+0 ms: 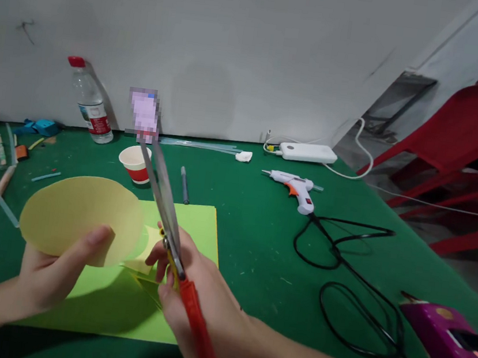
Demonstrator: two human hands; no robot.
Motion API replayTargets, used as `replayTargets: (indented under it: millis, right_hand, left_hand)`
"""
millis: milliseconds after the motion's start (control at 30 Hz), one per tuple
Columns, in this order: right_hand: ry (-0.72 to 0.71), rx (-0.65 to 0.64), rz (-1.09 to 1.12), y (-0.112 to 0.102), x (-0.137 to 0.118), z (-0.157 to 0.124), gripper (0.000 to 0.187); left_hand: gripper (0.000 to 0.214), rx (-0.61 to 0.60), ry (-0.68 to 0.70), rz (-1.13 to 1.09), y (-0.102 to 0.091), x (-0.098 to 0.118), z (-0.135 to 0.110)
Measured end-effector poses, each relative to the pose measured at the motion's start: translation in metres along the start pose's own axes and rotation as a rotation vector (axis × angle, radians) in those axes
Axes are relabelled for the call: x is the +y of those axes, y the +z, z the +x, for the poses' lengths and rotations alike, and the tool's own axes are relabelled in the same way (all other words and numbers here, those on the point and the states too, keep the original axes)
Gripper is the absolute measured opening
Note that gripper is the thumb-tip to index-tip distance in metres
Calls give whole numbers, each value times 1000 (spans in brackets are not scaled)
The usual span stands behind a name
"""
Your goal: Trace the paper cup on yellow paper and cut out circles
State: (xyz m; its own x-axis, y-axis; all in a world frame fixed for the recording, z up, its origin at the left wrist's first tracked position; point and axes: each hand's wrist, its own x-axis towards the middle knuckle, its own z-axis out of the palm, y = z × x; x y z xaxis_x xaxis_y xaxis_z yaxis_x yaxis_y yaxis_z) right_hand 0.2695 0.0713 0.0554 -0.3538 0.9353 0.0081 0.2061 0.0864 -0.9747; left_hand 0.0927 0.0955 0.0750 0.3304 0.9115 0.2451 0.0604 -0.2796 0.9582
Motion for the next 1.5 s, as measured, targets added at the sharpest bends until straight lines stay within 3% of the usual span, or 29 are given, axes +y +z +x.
replayTargets:
  millis: [133,333,567,967,1233,1500]
  right_hand:
    - [-15,-33,-29,8,8,-6,13]
    - [-48,-46,-19,9,17,-7,14]
    - [-31,-81,52,9,14,-8,20]
    - [44,-5,-32,9,21,-8,12]
    - [84,33,-47,8,12,-7,18]
    - [69,23,-51,8,10,-3,17]
  left_hand:
    - [20,44,27,59,0,0,0]
    - [22,-45,29,52,2,1,1]
    - [26,-100,92,248,0,4,1]
    - [14,-78,121,224,-1,10,3]
    - [24,16,18,287,2,14,0]
    - [14,-31,-4,156,-3,14,2]
